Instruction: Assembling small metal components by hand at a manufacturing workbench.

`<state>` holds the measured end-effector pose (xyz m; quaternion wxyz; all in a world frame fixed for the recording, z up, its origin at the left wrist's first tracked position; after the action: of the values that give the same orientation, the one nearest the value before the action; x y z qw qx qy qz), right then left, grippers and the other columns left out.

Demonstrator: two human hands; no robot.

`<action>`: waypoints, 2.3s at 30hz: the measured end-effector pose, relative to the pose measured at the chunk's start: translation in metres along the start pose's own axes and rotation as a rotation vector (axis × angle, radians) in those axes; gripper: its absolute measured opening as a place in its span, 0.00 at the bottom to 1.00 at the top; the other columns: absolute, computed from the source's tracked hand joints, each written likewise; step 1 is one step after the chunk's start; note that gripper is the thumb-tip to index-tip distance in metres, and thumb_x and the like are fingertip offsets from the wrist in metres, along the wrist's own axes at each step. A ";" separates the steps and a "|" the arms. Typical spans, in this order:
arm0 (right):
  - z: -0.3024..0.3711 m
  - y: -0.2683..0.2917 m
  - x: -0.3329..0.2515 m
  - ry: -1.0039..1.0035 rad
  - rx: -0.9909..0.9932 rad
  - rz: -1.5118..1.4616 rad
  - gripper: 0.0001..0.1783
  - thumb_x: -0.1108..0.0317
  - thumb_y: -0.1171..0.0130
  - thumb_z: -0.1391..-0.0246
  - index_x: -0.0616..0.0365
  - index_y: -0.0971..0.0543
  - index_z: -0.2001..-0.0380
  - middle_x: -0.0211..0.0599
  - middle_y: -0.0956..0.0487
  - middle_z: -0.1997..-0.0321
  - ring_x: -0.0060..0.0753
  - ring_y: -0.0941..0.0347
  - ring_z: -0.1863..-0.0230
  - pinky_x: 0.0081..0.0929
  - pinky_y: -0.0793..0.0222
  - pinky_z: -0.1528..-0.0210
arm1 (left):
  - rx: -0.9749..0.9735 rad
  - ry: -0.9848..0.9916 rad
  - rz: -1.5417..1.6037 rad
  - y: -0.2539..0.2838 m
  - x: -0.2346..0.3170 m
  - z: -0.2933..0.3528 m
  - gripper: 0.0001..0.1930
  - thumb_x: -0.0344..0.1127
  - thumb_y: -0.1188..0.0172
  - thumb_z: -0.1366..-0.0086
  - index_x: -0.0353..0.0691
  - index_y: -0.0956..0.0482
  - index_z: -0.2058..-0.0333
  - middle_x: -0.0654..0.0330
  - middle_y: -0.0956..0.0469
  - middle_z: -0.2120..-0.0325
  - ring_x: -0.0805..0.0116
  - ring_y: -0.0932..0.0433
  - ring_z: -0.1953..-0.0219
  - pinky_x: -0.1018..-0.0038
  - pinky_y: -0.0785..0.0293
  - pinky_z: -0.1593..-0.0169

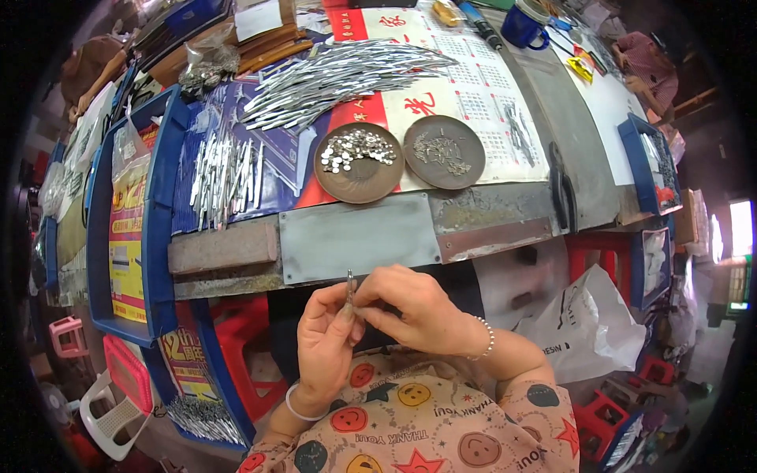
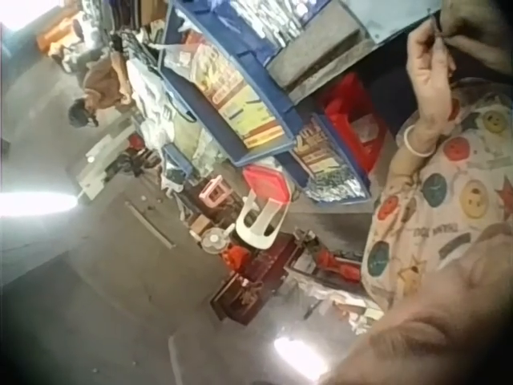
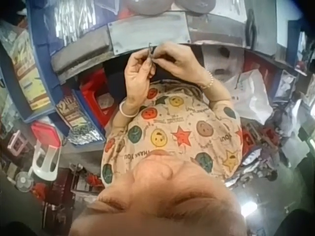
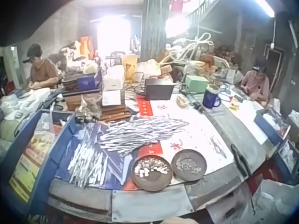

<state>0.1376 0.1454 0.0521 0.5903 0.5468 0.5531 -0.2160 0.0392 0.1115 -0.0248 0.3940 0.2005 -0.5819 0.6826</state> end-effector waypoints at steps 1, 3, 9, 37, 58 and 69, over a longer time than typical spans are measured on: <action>0.002 -0.001 0.002 0.010 0.021 -0.030 0.08 0.78 0.38 0.57 0.60 0.26 0.72 0.36 0.26 0.72 0.40 0.28 0.71 0.30 0.32 0.67 | -0.025 0.001 -0.016 -0.003 0.000 0.001 0.12 0.26 0.50 0.34 0.34 0.30 0.51 0.65 0.28 0.65 0.81 0.34 0.73 0.85 0.37 0.69; 0.005 0.000 0.003 0.022 0.045 -0.060 0.08 0.77 0.38 0.57 0.60 0.26 0.72 0.36 0.26 0.72 0.40 0.28 0.71 0.31 0.32 0.67 | -0.051 0.003 -0.035 -0.006 -0.002 0.003 0.14 0.26 0.51 0.33 0.34 0.31 0.50 0.66 0.29 0.66 0.82 0.34 0.72 0.86 0.37 0.69; 0.012 0.002 0.004 0.021 0.089 -0.094 0.07 0.78 0.38 0.55 0.61 0.26 0.73 0.37 0.25 0.72 0.38 0.27 0.70 0.28 0.31 0.66 | -0.094 -0.085 -0.118 -0.012 0.001 0.006 0.15 0.24 0.52 0.33 0.32 0.32 0.48 0.64 0.31 0.63 0.82 0.34 0.72 0.85 0.36 0.68; 0.016 0.000 -0.015 0.050 0.356 -0.161 0.08 0.77 0.36 0.54 0.66 0.22 0.68 0.47 0.20 0.65 0.34 0.21 0.66 0.24 0.25 0.64 | 0.053 -0.641 -0.589 -0.016 0.042 0.034 0.13 0.20 0.50 0.36 0.35 0.32 0.53 0.56 0.34 0.63 0.75 0.35 0.69 0.83 0.35 0.68; 0.015 -0.014 -0.030 0.320 0.283 0.136 0.16 0.66 0.50 0.44 0.60 0.33 0.84 0.37 0.32 0.84 0.36 0.35 0.86 0.27 0.41 0.85 | -0.051 -0.588 -0.566 -0.028 0.043 0.036 0.12 0.19 0.47 0.39 0.34 0.28 0.56 0.54 0.32 0.65 0.69 0.32 0.68 0.80 0.34 0.66; 0.009 0.018 -0.027 0.281 0.301 0.013 0.28 0.68 0.29 0.64 0.56 0.34 0.60 0.32 0.38 0.69 0.16 0.44 0.75 0.16 0.47 0.76 | -0.065 -0.287 -0.224 -0.021 0.016 0.026 0.11 0.18 0.51 0.36 0.31 0.33 0.55 0.59 0.36 0.60 0.80 0.35 0.66 0.86 0.36 0.64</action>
<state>0.1487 0.1332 0.0810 0.4204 0.6569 0.5881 -0.2140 0.0410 0.0922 0.0067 0.3867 0.3464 -0.6279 0.5798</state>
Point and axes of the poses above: each hand's wrist, its own z-axis away from the middle knuckle, its own y-axis out of the back of the hand, x = y × z, the point moved 10 cm from there along -z, towards the middle knuckle
